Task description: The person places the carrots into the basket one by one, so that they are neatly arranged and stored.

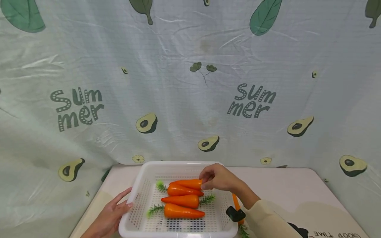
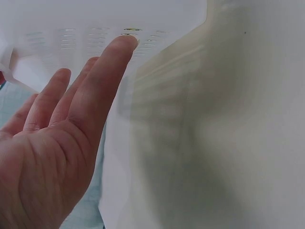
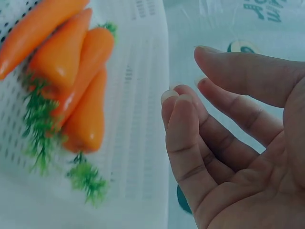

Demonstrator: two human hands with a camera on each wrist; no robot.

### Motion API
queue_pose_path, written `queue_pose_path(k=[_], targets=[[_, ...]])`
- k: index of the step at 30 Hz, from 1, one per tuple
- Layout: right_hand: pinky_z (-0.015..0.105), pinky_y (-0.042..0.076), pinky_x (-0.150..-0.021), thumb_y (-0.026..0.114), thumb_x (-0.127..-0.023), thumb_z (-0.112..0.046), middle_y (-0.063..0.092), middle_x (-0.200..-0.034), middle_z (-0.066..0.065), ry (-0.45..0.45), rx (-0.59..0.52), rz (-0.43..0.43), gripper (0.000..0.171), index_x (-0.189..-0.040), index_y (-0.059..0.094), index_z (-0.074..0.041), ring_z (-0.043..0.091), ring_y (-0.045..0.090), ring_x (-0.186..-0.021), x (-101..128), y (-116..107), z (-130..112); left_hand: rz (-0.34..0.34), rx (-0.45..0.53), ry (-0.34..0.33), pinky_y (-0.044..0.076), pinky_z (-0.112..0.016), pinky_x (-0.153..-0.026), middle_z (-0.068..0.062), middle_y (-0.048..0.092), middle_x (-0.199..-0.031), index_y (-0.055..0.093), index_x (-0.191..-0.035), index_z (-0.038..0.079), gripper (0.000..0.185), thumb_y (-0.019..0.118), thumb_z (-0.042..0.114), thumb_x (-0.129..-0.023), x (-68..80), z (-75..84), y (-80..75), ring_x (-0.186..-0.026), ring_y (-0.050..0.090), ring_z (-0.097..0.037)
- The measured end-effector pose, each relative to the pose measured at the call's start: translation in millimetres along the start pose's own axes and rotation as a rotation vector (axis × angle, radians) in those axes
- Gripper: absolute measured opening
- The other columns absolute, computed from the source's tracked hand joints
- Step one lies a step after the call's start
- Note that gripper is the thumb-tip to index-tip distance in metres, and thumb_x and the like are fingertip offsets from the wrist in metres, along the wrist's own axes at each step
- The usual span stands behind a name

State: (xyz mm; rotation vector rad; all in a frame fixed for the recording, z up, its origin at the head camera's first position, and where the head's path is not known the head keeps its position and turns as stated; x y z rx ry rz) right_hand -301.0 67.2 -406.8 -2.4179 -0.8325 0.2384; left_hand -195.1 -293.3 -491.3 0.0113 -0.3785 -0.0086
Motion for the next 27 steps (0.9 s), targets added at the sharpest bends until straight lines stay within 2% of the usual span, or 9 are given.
queue_pose_path(k=[7, 16, 27], targets=[[0.031, 0.058, -0.067, 0.075, -0.084, -0.013, 0.068, -0.083, 0.003, 0.036, -0.024, 0.040, 0.016, -0.099, 0.071, -0.009, 0.018, 0.063, -0.072, 16.2, -14.7, 14.1, -0.040, -0.006, 0.008, 0.057, -0.058, -0.088, -0.023, 0.028, -0.160, 0.009, -0.159, 0.021, 0.085, 0.063, 0.035, -0.095, 1.8, 0.3, -0.1, -0.113, 0.066, -0.031], [0.032, 0.057, -0.066, 0.076, -0.083, -0.013, 0.069, -0.086, 0.008, 0.056, -0.091, 0.059, 0.028, -0.105, 0.068, 0.002, 0.020, 0.063, -0.072, 30.4, -25.3, 29.1, 0.006, -0.018, 0.003, 0.057, -0.059, -0.086, -0.024, 0.028, -0.159, 0.013, -0.159, 0.021, 0.085, 0.066, 0.033, -0.094, 1.5, 0.5, 0.5, -0.113, 0.066, -0.032], [0.028, 0.058, -0.067, 0.076, -0.083, -0.012, 0.068, -0.087, 0.010, 0.061, -0.112, 0.087, 0.021, -0.102, 0.070, -0.003, 0.021, 0.062, -0.074, 42.1, -35.9, 37.4, -0.026, -0.010, 0.007, 0.056, -0.058, -0.088, -0.025, 0.025, -0.160, 0.010, -0.159, 0.019, 0.086, 0.065, 0.031, -0.095, 1.6, 1.3, 1.3, -0.115, 0.065, -0.032]])
Point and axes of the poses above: each hand's wrist, its own x-axis away from the middle knuckle, its own y-axis out of the palm, z = x × y, the point moved 4 cm from there along -x, towards the middle knuckle
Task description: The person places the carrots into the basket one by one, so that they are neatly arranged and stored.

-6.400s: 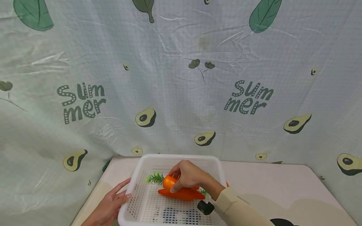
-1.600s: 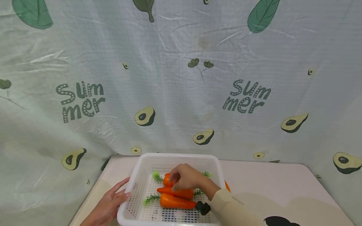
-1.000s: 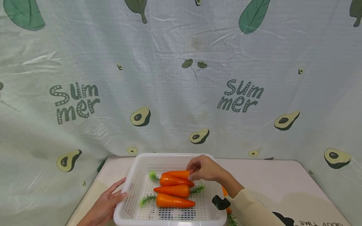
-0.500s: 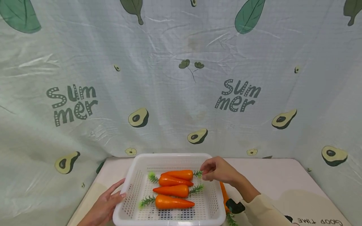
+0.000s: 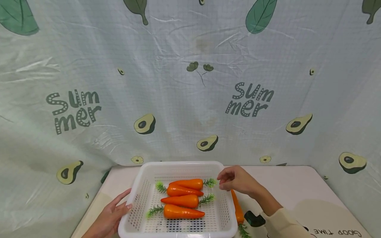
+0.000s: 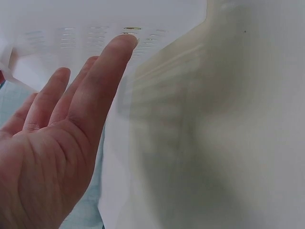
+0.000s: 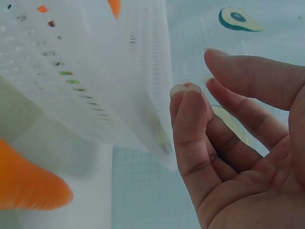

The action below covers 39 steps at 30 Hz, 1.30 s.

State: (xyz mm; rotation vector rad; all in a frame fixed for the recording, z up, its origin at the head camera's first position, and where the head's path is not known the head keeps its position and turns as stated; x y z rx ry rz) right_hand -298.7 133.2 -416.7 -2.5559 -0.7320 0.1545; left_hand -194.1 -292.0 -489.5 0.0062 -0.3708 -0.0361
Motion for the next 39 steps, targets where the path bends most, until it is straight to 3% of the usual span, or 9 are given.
queue_pose_path(k=[4, 11, 22, 30, 39], targets=[[0.028, 0.058, -0.068, 0.076, -0.083, -0.013, 0.069, -0.089, 0.011, 0.005, -0.011, 0.005, 0.024, -0.103, 0.069, -0.002, 0.021, 0.062, -0.077, 3.6, -4.3, 4.6, 0.025, 0.005, -0.010, 0.057, -0.059, -0.087, -0.024, 0.026, -0.160, 0.012, -0.159, 0.020, 0.086, 0.067, 0.030, -0.093, -0.4, 0.1, 0.2, -0.114, 0.066, -0.032], [0.028, 0.058, -0.070, 0.076, -0.083, -0.014, 0.069, -0.091, 0.011, 0.019, -0.025, 0.011, 0.029, -0.107, 0.068, 0.003, 0.021, 0.063, -0.080, 8.9, -11.0, 10.1, 0.009, 0.008, -0.005, 0.056, -0.059, -0.087, -0.025, 0.025, -0.160, 0.010, -0.159, 0.019, 0.085, 0.065, 0.029, -0.095, -1.1, -0.9, -0.4, -0.115, 0.065, -0.032], [0.030, 0.058, -0.071, 0.074, -0.083, -0.012, 0.069, -0.091, 0.009, 0.085, -0.038, 0.042, 0.025, -0.105, 0.068, -0.001, 0.021, 0.063, -0.079, 17.3, -18.9, 24.4, 0.004, 0.013, -0.005, 0.056, -0.058, -0.089, -0.024, 0.026, -0.160, 0.010, -0.159, 0.020, 0.086, 0.066, 0.030, -0.094, 0.7, -0.3, -0.3, -0.115, 0.065, -0.030], [0.030, 0.059, -0.072, 0.075, -0.083, -0.013, 0.069, -0.091, 0.010, 0.108, -0.065, 0.089, 0.036, -0.111, 0.064, 0.006, 0.027, 0.067, -0.082, 25.2, -23.7, 41.7, -0.016, 0.004, 0.003, 0.056, -0.058, -0.089, -0.025, 0.029, -0.159, 0.008, -0.159, 0.017, 0.084, 0.062, 0.030, -0.096, 0.3, -0.9, -0.5, -0.115, 0.065, -0.029], [0.030, 0.058, -0.072, 0.074, -0.082, -0.012, 0.068, -0.090, 0.008, 0.191, -0.078, 0.106, 0.037, -0.113, 0.063, 0.006, 0.020, 0.065, -0.081, 31.5, -21.2, 57.6, -0.031, 0.005, 0.000, 0.056, -0.057, -0.091, -0.022, 0.037, -0.156, 0.006, -0.159, 0.016, 0.084, 0.061, 0.030, -0.097, 1.0, -0.7, -0.5, -0.114, 0.065, -0.026]])
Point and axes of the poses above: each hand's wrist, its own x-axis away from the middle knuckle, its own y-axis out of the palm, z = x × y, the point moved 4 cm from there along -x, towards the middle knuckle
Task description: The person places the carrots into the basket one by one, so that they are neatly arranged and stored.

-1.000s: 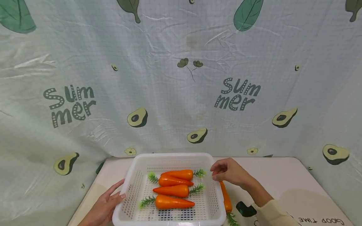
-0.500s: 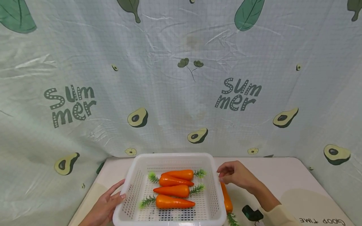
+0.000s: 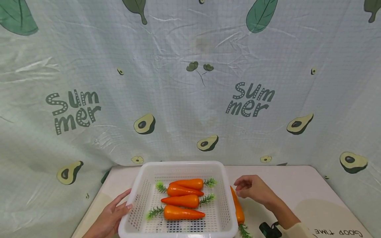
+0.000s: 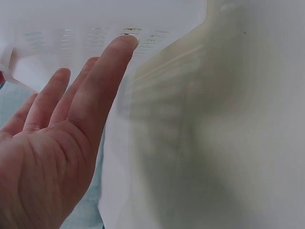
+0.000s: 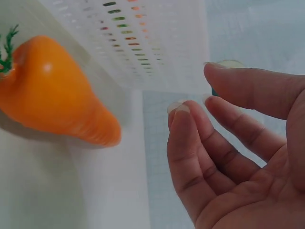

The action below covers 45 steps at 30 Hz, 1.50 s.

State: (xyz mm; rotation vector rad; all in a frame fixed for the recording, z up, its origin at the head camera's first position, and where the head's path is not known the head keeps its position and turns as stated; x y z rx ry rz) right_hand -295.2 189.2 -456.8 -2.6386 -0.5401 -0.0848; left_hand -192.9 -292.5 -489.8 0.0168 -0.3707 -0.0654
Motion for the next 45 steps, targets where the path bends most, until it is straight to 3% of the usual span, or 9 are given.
queue_pose_path(k=[5, 15, 21, 25, 31, 36, 45], targets=[[0.031, 0.056, -0.069, 0.073, -0.082, -0.012, 0.066, -0.086, 0.006, 0.060, 0.028, 0.031, 0.034, -0.111, 0.064, 0.005, 0.019, 0.061, -0.076, 3.7, 8.4, 9.5, -0.002, 0.009, -0.004, 0.056, -0.056, -0.091, -0.021, 0.037, -0.156, 0.006, -0.159, 0.016, 0.083, 0.060, 0.029, -0.098, 0.1, -0.9, -0.5, -0.114, 0.065, -0.026], [0.030, 0.046, -0.056, 0.080, -0.073, -0.016, 0.062, -0.084, 0.004, 0.229, 0.230, 0.231, 0.041, -0.109, 0.065, -0.005, 0.019, 0.055, -0.068, 7.7, 30.3, 21.8, 0.024, 0.007, -0.009, 0.056, -0.057, -0.089, -0.023, 0.033, -0.158, 0.010, -0.159, 0.018, 0.085, 0.064, 0.030, -0.095, 0.4, 0.3, 1.3, -0.114, 0.066, -0.029], [0.030, 0.046, -0.058, 0.077, -0.075, -0.021, 0.064, -0.082, 0.002, 0.245, 0.391, 0.242, 0.042, -0.112, 0.064, -0.005, 0.017, 0.057, -0.069, 5.0, 39.0, 24.4, 0.062, -0.008, -0.010, 0.057, -0.057, -0.087, -0.025, 0.031, -0.158, 0.012, -0.159, 0.019, 0.084, 0.065, 0.030, -0.095, -0.6, 0.4, 2.3, -0.113, 0.066, -0.030], [0.031, 0.046, -0.059, 0.072, -0.077, -0.020, 0.064, -0.082, 0.004, 0.286, 0.440, 0.235, 0.041, -0.113, 0.062, -0.004, 0.019, 0.056, -0.069, 3.4, 43.3, 26.4, 0.085, -0.009, -0.017, 0.057, -0.057, -0.086, -0.025, 0.031, -0.157, 0.015, -0.159, 0.020, 0.083, 0.066, 0.030, -0.094, -1.6, 0.2, 2.7, -0.113, 0.067, -0.031], [0.034, 0.051, -0.066, 0.072, -0.077, -0.022, 0.069, -0.099, 0.011, 0.352, 0.431, 0.237, 0.041, -0.111, 0.064, -0.002, 0.022, 0.057, -0.078, 0.9, 46.0, 30.1, 0.077, 0.006, -0.022, 0.057, -0.056, -0.087, -0.025, 0.033, -0.157, 0.014, -0.159, 0.019, 0.083, 0.066, 0.031, -0.094, -1.4, 0.1, 2.6, -0.112, 0.067, -0.030], [0.029, 0.048, -0.063, 0.070, -0.074, -0.019, 0.070, -0.100, 0.009, 0.344, 0.398, 0.266, 0.038, -0.108, 0.067, -0.002, 0.021, 0.057, -0.078, 1.9, 42.4, 32.7, 0.065, 0.017, -0.017, 0.057, -0.057, -0.089, -0.025, 0.031, -0.158, 0.014, -0.159, 0.019, 0.084, 0.066, 0.030, -0.094, -1.4, 0.9, 2.3, -0.113, 0.067, -0.029], [0.028, 0.050, -0.057, 0.082, -0.069, -0.025, 0.068, -0.099, 0.012, 0.351, 0.290, 0.276, 0.052, -0.110, 0.065, 0.001, 0.019, 0.057, -0.072, 7.1, 37.1, 28.9, 0.058, 0.022, -0.020, 0.057, -0.058, -0.088, -0.026, 0.028, -0.158, 0.012, -0.159, 0.018, 0.084, 0.065, 0.030, -0.095, 0.2, 0.1, 1.3, -0.113, 0.066, -0.029]])
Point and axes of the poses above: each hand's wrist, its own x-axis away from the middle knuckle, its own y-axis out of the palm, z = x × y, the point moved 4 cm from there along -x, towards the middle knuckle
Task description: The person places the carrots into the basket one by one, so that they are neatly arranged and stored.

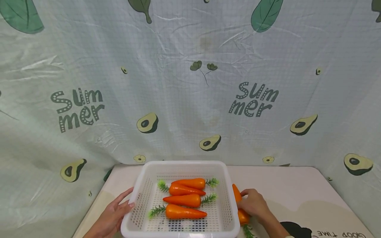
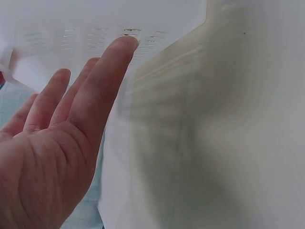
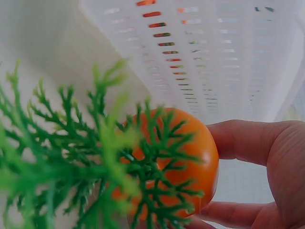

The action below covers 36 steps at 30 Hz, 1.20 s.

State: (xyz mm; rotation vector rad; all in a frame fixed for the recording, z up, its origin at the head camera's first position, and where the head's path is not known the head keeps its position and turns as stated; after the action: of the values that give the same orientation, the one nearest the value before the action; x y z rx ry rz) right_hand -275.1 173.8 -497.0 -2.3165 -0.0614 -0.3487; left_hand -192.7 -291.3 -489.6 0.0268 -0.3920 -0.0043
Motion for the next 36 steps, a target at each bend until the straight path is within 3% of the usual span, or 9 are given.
queue_pose_path(k=[10, 28, 36], targets=[[0.029, 0.054, -0.056, 0.084, -0.067, -0.024, 0.064, -0.087, 0.009, 0.015, -0.095, -0.025, 0.053, -0.110, 0.064, 0.000, 0.019, 0.057, -0.066, 4.5, -5.7, -1.6, -0.027, -0.008, 0.005, 0.056, -0.057, -0.090, -0.026, 0.027, -0.159, 0.010, -0.159, 0.018, 0.084, 0.064, 0.031, -0.096, -0.9, -0.9, -0.4, -0.115, 0.065, -0.029], [0.032, 0.058, -0.059, 0.083, -0.070, -0.019, 0.065, -0.088, 0.012, 0.010, -0.164, -0.048, 0.056, -0.117, 0.062, 0.002, 0.019, 0.061, -0.068, 9.5, -20.3, -6.2, 0.007, -0.015, 0.002, 0.056, -0.058, -0.088, -0.027, 0.027, -0.159, 0.012, -0.159, 0.019, 0.084, 0.065, 0.032, -0.095, -0.5, -1.2, 0.5, -0.114, 0.065, -0.030], [0.033, 0.058, -0.058, 0.083, -0.072, -0.016, 0.065, -0.085, 0.013, 0.003, -0.218, -0.054, 0.055, -0.119, 0.061, 0.003, 0.020, 0.062, -0.066, 12.8, -27.4, -8.8, -0.033, -0.015, 0.019, 0.056, -0.057, -0.089, -0.025, 0.030, -0.158, 0.010, -0.159, 0.019, 0.084, 0.063, 0.033, -0.096, 0.9, -0.1, 0.4, -0.113, 0.066, -0.028]])
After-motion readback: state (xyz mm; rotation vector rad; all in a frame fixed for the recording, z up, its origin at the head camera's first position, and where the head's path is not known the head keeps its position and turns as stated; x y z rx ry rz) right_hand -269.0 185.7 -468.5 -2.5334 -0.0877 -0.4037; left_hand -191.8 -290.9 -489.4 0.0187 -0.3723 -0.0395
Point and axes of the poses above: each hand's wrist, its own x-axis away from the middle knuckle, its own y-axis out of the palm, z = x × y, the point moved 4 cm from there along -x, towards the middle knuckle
